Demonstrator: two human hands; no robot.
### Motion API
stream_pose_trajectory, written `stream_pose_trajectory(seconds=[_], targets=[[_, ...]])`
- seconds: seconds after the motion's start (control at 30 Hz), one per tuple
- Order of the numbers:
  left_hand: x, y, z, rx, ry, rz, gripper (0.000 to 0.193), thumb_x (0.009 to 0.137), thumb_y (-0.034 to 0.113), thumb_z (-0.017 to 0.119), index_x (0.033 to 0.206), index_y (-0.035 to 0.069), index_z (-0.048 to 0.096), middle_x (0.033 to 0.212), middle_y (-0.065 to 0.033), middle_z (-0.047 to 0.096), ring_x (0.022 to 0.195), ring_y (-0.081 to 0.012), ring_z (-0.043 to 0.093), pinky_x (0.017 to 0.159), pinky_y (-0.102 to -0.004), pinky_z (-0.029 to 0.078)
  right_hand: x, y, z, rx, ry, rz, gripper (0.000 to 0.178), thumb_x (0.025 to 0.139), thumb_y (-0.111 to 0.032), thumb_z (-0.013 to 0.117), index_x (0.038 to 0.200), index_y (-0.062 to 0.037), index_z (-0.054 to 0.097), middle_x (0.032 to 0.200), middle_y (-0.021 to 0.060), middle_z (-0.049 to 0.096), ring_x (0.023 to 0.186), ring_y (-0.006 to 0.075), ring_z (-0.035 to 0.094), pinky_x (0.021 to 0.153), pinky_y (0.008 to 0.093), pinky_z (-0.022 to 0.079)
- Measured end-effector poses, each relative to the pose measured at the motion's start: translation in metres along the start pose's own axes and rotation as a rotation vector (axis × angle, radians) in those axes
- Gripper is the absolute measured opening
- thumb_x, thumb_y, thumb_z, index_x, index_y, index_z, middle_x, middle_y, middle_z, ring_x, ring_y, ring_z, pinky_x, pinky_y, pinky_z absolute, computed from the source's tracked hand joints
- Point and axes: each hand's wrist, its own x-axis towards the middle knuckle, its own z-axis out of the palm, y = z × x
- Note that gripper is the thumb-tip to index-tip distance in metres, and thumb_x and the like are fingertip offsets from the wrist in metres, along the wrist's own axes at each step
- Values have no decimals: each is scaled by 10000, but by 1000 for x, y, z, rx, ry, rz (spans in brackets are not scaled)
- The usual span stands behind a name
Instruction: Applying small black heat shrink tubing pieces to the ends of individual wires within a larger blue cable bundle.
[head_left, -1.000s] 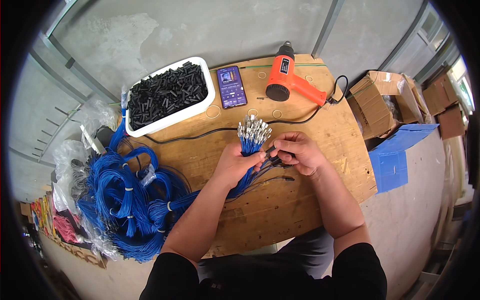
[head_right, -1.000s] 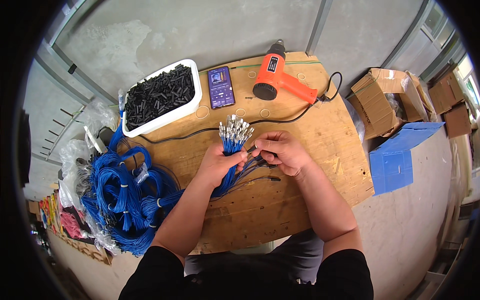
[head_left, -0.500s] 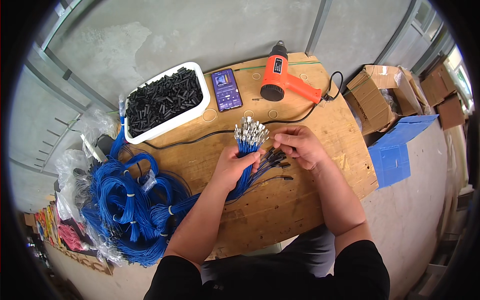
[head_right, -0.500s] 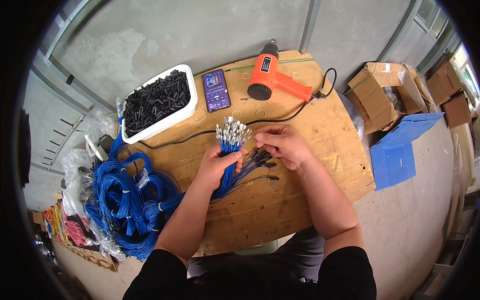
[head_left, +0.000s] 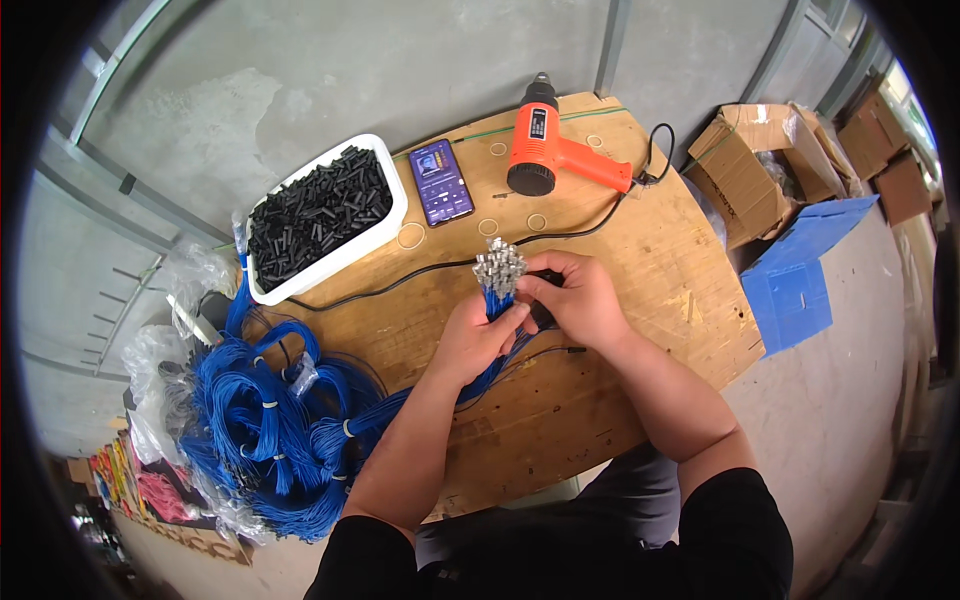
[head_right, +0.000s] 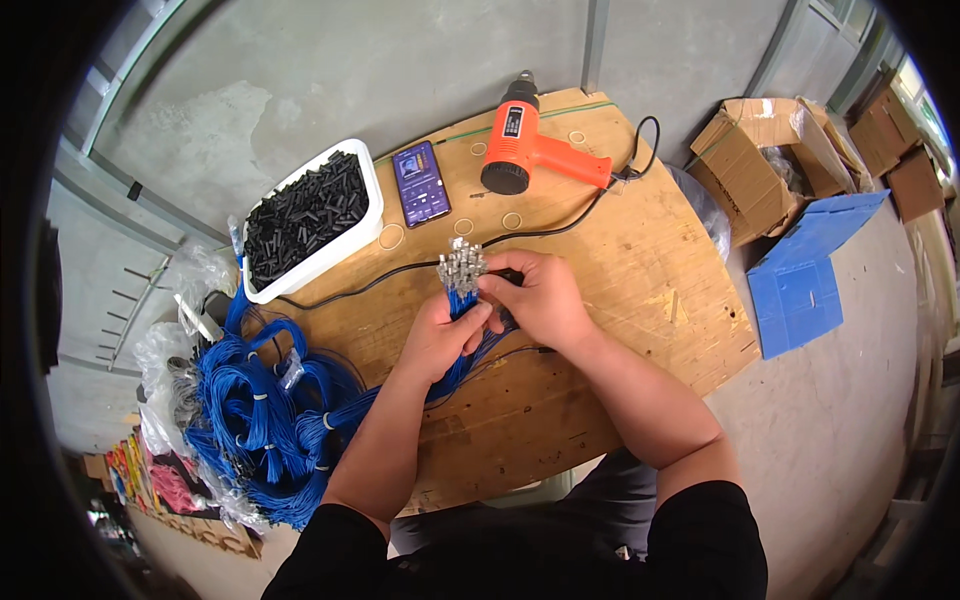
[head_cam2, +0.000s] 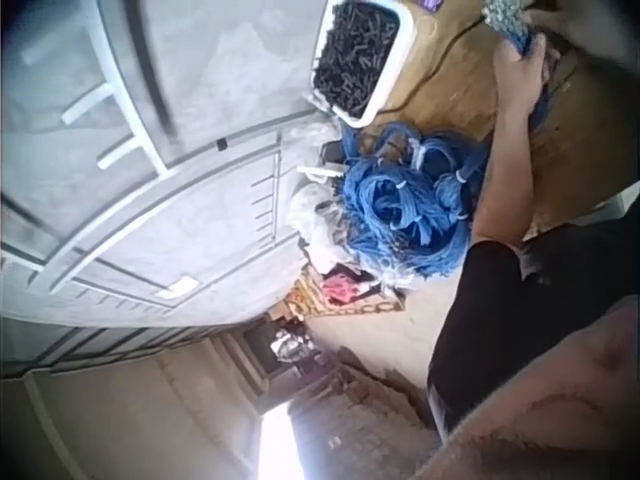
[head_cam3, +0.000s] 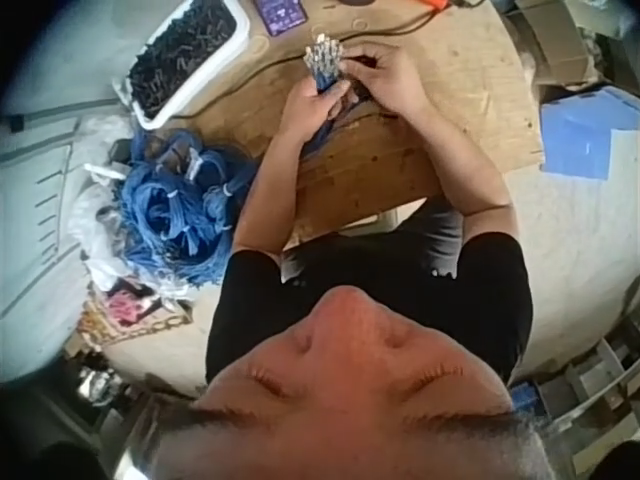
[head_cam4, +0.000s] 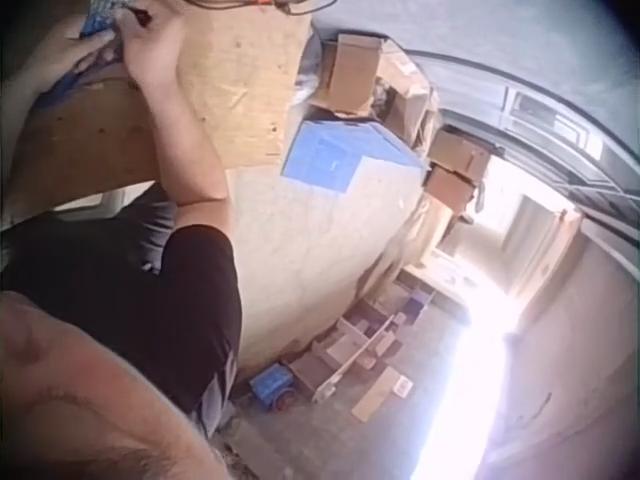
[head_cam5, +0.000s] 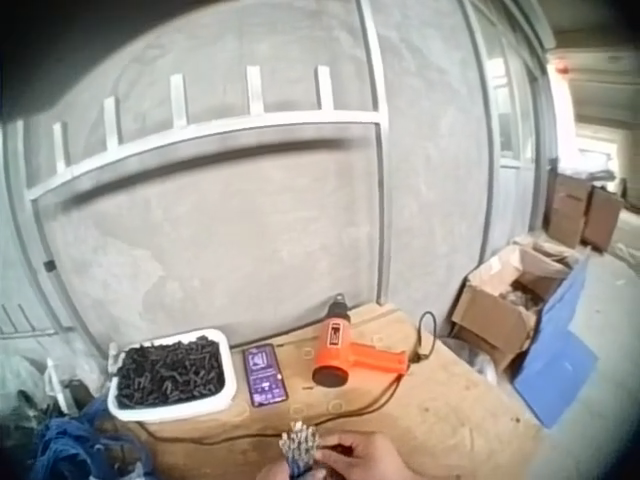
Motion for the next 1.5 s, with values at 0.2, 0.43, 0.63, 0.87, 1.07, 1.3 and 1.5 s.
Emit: stream_pose_trajectory(seconds=[0.2,0.43,0.63,0.87,1.07,1.3,1.5], targets=[[2,-3,-4,-33,12,-3,156,1018,171,564,1005,30,627,822,-61,668,590,-79,546,505,-224,435,3,-2,0,-3,-46,-57,148,954,1,616,1084,65,650,791,56,661,572,77,554,522,216,445],[-1,-2,-6,-325,71,-2,246,990,224,619,1117,14,637,901,-99,684,696,-162,639,596,-289,519,17,11,-28,377,3,165,233,925,-84,696,1123,36,670,797,31,665,571,34,450,489,181,337],[-1,0,-5,-217,117,-51,253,961,189,659,1139,9,661,886,-95,693,731,-186,669,644,-313,559,17,13,-19,288,-54,137,166,913,-126,726,1024,-6,695,837,38,686,571,34,462,490,185,321],[0,2,-2,-189,167,-59,220,941,148,687,1092,-11,676,877,-115,711,729,-189,689,612,-296,550,16,12,-21,276,5,156,155,896,-118,744,982,4,702,795,41,675,579,39,482,508,190,357],[-1,1,-2,-156,179,-51,154,930,87,677,1051,-7,670,876,-135,719,722,-195,699,578,-292,539,12,12,-10,168,-37,98,155,882,-101,751,951,30,708,816,38,674,680,68,580,586,251,480],[1,0,-2,-178,198,-29,188,931,113,696,1059,-23,671,882,-121,719,733,-178,702,580,-271,539,8,5,-16,72,-6,114,131,882,-93,740,919,26,698,737,14,641,620,52,550,534,240,451],[-1,-2,-6,-186,206,-44,187,936,114,687,1060,-24,664,896,-126,715,752,-179,703,588,-275,545,5,1,-15,112,10,202,127,877,-99,760,914,-2,687,683,-35,587,523,11,434,458,190,310]])
